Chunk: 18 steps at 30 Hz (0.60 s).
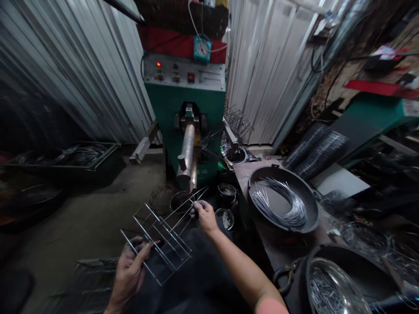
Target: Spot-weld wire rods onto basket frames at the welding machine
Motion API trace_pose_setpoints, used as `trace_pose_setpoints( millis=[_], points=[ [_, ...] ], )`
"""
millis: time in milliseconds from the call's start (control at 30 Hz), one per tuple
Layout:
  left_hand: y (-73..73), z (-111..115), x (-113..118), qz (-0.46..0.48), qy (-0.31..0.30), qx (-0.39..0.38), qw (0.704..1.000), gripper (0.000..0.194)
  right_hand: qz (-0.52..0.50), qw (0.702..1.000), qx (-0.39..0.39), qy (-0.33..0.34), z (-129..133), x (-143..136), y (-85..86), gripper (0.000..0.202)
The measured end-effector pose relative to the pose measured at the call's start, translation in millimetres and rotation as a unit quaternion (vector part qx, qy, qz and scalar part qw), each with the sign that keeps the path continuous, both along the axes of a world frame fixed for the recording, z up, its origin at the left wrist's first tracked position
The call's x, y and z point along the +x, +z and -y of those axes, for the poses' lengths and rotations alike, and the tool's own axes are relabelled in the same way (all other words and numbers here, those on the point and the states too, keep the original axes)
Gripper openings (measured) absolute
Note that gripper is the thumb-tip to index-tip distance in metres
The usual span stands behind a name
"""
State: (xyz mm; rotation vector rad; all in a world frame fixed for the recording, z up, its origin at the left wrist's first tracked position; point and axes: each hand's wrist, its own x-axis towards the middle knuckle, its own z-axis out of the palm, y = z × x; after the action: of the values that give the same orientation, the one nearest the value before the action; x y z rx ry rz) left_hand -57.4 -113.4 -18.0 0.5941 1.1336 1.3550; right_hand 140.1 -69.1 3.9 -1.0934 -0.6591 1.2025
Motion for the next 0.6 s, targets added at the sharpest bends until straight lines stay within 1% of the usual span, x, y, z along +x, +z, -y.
trace_pose_setpoints(
  millis=[133,300,400,500,567,600],
  points=[
    [0.0,0.7,-4.1,-0.007,-0.005,-0.007,1.0,0.057,0.015,1.0,0.003,0.008,2.5,1.0,0.3,0.033],
    [-2.5,9.7,-11.7,0.009,-0.005,-0.022,1.0,0.058,0.022,0.999,-0.005,0.026,10.1,-4.3,-2.4,0.033],
    [-5.4,14.4,-15.5,0.003,-0.01,-0.036,0.999,0.059,0.024,0.999,-0.003,0.04,11.5,-8.0,-2.8,0.033],
    [-7.9,18.0,-22.3,-0.057,-0.02,-0.015,0.998,0.053,0.038,0.998,0.004,0.049,12.8,-10.3,-0.2,0.033],
    [-6.1,21.0,-30.9,-0.139,-0.029,-0.004,0.99,0.048,0.053,0.997,0.007,0.056,14.9,-11.5,2.5,0.033],
    [-2.8,22.5,-36.2,-0.198,-0.019,-0.002,0.98,0.047,0.061,0.996,0.009,0.06,16.1,-12.2,3.8,0.034]
  ],
)
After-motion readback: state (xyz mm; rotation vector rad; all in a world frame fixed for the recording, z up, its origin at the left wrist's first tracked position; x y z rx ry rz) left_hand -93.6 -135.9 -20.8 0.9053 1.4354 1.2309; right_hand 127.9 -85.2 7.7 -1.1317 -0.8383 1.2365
